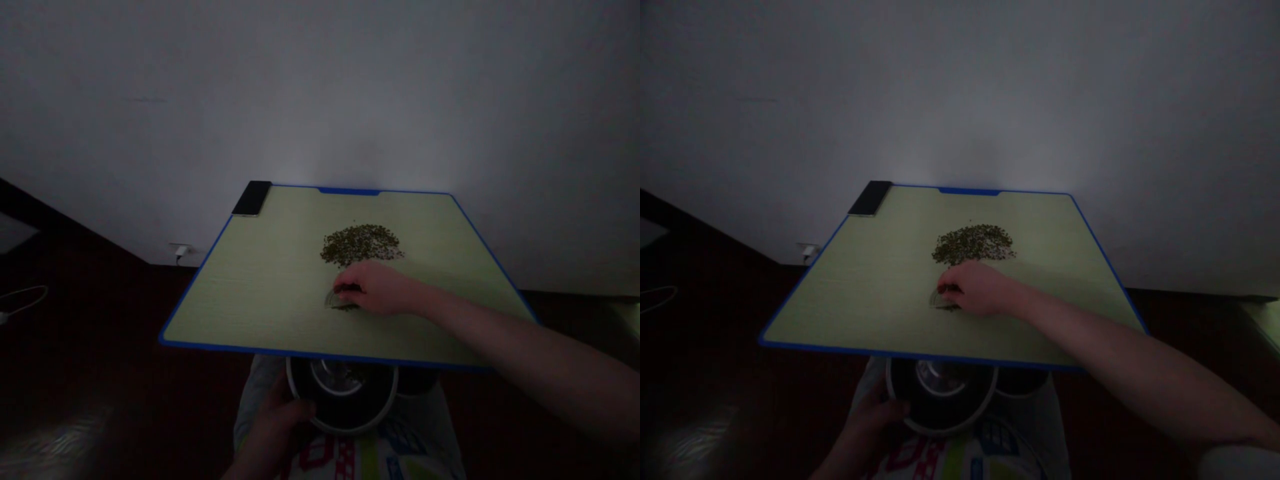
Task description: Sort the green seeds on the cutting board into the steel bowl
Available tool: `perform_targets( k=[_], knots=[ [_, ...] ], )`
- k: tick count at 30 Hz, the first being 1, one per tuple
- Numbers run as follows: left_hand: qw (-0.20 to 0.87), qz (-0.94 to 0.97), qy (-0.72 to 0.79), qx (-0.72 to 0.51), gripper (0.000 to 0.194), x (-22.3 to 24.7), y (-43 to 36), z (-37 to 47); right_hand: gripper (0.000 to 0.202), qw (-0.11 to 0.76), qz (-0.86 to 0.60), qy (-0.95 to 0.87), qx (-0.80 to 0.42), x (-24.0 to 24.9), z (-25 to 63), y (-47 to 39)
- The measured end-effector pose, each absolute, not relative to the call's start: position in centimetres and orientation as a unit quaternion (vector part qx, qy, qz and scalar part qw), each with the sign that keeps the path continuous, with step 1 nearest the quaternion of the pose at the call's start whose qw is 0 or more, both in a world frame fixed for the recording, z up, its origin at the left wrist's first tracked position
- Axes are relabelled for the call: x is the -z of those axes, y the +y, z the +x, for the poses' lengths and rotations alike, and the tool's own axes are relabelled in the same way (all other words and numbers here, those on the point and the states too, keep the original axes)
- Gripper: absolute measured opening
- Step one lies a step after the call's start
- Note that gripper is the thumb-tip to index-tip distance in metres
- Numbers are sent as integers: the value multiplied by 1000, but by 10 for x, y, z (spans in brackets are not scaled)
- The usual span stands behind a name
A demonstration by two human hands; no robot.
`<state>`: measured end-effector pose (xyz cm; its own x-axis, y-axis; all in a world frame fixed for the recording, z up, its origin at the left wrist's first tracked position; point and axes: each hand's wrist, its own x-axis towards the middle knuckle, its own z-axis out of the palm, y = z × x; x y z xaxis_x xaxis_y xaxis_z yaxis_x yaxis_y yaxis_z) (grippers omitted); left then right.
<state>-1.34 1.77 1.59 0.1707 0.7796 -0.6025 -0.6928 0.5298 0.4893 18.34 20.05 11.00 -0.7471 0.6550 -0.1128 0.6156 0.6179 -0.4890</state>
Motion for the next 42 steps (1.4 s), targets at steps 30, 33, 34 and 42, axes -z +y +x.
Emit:
perform_targets(
  k=[30,33,34,42],
  knots=[
    [750,62,472,-459,65,-22,12,-29,18,157,-635,-725,-215,-93,203,151],
    [752,68,470,-457,63,-18,11,-32,18,162,-619,-734,-227,-93,195,153],
    [753,71,468,-458,63,-15,11,-33,18,161,-612,-739,-232,-93,192,153],
    [766,80,441,-461,67,-11,9,-35,20,134,-559,-777,-256,-99,174,154]
  ],
)
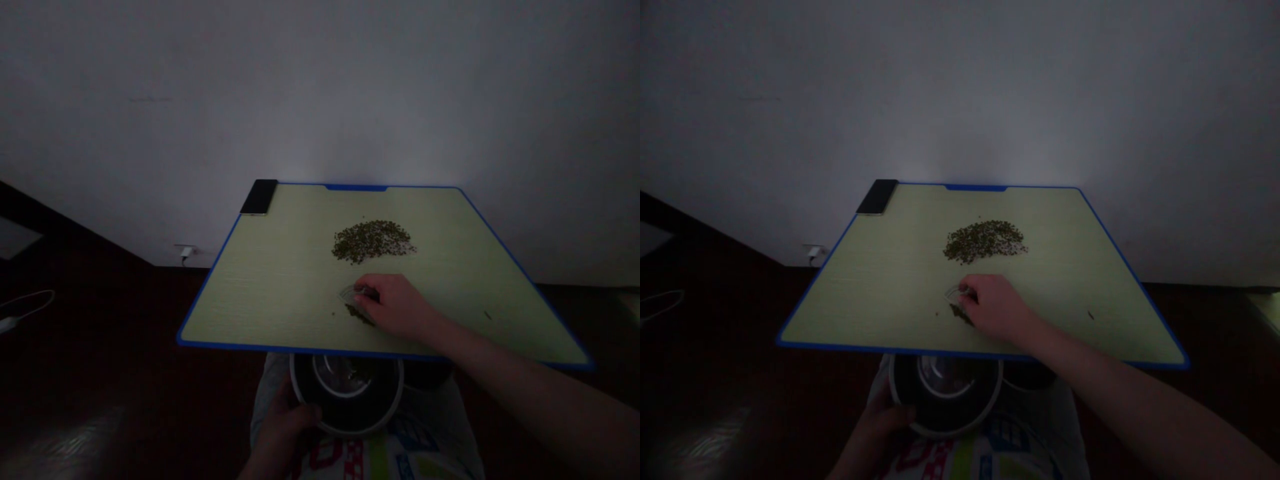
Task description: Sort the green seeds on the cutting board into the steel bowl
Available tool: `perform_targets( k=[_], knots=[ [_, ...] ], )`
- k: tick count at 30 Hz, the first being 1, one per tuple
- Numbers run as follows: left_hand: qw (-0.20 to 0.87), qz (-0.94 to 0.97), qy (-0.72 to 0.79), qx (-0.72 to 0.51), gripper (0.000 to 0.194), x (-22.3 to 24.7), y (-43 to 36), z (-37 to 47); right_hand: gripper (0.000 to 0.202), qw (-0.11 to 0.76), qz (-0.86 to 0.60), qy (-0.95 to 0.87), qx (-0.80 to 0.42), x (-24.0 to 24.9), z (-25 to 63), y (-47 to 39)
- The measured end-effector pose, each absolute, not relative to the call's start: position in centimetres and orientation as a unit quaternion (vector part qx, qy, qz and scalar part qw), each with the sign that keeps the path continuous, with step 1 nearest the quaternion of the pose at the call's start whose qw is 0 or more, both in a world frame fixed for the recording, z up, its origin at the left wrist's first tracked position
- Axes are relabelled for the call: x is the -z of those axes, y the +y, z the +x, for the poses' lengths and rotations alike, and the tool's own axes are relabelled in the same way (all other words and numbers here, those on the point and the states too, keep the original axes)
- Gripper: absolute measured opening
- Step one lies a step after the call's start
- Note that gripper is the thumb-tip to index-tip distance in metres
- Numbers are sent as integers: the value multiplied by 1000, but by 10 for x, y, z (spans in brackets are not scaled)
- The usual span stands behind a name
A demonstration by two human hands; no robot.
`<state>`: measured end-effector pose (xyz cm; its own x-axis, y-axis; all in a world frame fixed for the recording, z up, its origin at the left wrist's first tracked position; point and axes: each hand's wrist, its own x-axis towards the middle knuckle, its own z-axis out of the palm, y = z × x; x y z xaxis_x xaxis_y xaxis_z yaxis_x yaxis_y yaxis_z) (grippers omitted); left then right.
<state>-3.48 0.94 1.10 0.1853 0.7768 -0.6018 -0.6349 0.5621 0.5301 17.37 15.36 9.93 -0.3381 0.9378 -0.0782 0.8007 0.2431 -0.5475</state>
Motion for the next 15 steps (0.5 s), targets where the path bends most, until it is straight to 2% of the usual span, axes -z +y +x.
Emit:
perform_targets(
  k=[15],
  knots=[
    [756,85,465,-454,59,-18,11,-36,21,55,-453,-816,-356,-113,164,142]
  ],
)
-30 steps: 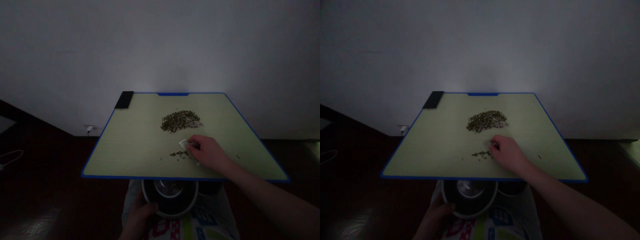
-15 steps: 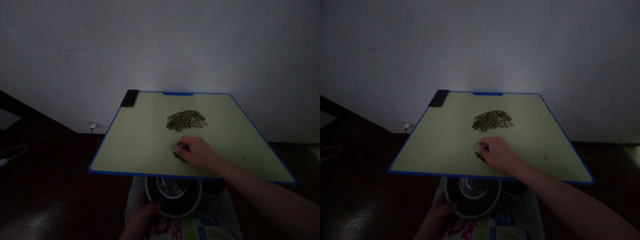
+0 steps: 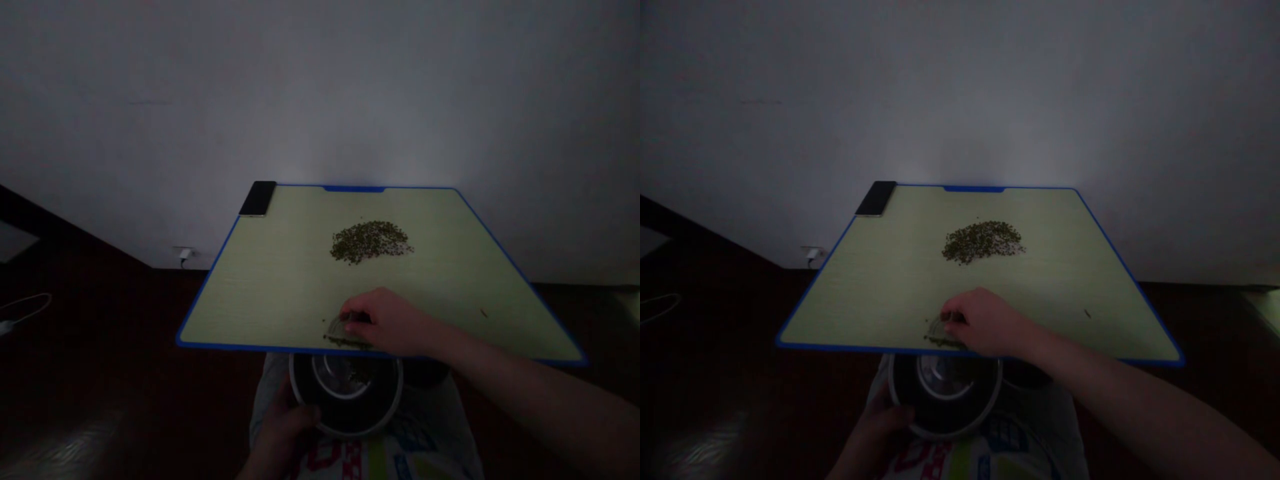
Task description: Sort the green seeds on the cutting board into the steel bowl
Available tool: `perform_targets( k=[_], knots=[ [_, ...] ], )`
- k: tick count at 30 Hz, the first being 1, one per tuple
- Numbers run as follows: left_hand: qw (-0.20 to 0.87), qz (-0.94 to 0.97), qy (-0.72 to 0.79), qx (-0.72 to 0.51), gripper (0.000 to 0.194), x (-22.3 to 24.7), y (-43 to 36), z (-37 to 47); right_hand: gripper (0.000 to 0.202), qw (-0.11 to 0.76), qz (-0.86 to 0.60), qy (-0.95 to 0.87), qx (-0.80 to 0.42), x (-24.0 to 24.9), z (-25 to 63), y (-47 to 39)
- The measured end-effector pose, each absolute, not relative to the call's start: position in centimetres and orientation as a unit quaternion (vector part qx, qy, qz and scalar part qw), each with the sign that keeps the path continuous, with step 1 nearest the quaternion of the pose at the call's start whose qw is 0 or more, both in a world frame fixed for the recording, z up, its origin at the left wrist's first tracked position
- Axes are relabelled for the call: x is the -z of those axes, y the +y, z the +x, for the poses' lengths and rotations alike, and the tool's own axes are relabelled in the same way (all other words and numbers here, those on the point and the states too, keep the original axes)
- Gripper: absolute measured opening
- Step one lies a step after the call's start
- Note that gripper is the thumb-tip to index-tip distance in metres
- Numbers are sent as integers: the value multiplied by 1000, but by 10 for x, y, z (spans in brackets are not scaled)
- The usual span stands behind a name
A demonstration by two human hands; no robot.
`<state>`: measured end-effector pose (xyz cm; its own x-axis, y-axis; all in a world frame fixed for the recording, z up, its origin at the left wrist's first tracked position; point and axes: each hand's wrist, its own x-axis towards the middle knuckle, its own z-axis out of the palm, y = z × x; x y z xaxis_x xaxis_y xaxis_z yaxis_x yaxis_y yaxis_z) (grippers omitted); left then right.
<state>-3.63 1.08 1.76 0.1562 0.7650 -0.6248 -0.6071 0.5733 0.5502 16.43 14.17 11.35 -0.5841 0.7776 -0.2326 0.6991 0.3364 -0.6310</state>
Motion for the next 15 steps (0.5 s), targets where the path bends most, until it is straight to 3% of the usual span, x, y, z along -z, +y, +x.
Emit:
perform_targets(
  k=[15],
  knots=[
    [750,59,469,-463,56,-21,10,-33,22,28,-374,-858,-350,-116,167,129]
  ],
)
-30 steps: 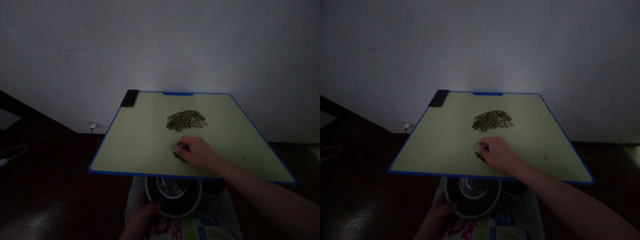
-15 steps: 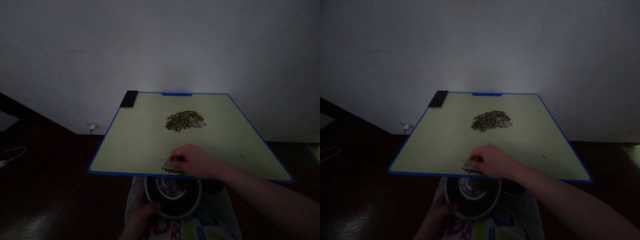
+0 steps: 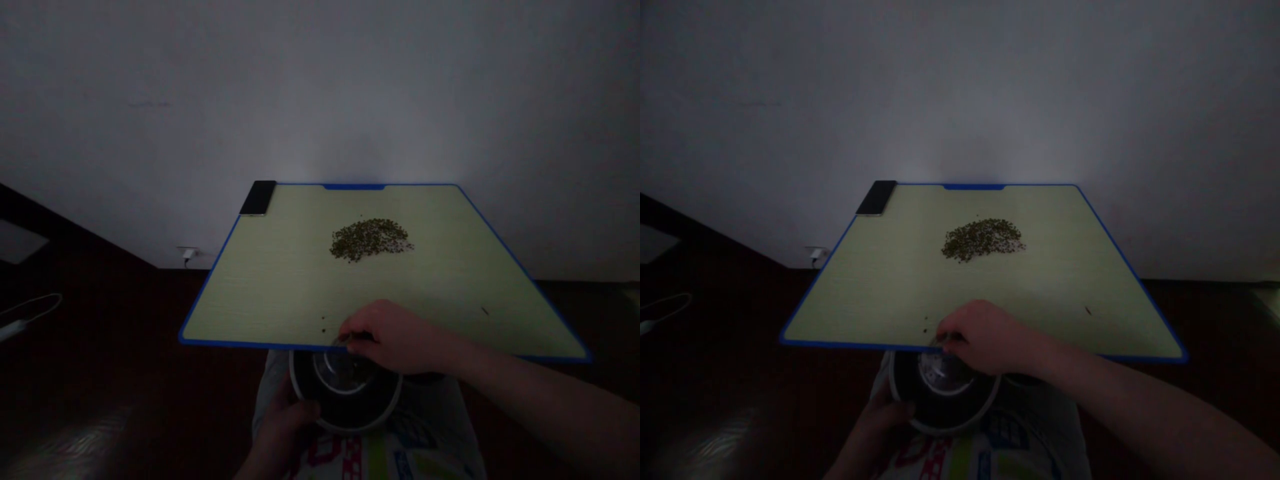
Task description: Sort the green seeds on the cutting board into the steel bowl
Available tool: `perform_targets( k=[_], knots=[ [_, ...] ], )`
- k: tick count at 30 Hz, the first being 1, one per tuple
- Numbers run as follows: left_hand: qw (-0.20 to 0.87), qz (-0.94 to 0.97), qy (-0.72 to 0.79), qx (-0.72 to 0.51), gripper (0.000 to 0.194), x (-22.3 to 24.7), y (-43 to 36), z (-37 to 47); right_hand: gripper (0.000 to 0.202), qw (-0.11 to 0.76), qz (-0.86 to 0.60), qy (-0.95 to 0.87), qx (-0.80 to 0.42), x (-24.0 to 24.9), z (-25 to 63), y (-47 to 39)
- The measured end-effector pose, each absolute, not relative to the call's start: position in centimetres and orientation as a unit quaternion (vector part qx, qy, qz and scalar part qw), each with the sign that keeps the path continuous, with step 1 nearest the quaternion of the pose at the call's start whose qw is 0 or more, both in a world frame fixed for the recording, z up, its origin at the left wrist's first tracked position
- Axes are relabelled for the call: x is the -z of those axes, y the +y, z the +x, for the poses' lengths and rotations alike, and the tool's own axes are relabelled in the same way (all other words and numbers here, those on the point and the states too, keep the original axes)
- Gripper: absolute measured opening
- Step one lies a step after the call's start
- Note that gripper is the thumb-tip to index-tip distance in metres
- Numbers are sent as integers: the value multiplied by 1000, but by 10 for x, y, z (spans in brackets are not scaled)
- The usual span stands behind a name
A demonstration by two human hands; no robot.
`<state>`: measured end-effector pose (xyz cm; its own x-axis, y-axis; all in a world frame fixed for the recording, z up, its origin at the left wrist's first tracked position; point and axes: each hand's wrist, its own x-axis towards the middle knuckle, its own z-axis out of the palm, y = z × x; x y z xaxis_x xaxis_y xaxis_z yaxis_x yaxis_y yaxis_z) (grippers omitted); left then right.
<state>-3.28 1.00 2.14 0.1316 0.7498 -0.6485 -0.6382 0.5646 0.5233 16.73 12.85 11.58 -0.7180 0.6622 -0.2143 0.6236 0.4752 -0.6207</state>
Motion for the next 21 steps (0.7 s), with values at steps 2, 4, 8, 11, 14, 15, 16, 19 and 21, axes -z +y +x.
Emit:
perform_targets(
  k=[2,4,8,11,14,15,16,19,21],
  knots=[
    [749,63,474,-459,58,-23,10,-34,22,43,-379,-854,-354,-117,170,139],
    [754,70,474,-450,59,-23,11,-34,23,55,-409,-842,-347,-118,172,155],
    [756,76,457,-462,58,-20,10,-34,26,66,-430,-848,-303,-118,165,189],
    [752,66,459,-468,68,-20,10,-33,27,47,-414,-867,-272,-115,153,204],
    [751,60,466,-463,75,-23,11,-32,27,31,-393,-878,-273,-112,142,210],
    [751,58,468,-462,75,-23,11,-32,27,27,-386,-879,-278,-111,140,210],
    [750,55,471,-461,75,-24,11,-31,27,24,-379,-880,-284,-110,138,210],
    [750,47,469,-464,70,-23,11,-31,28,18,-357,-884,-301,-111,136,207],
    [750,47,465,-468,66,-21,11,-32,27,10,-345,-886,-309,-113,136,205]
  ],
)
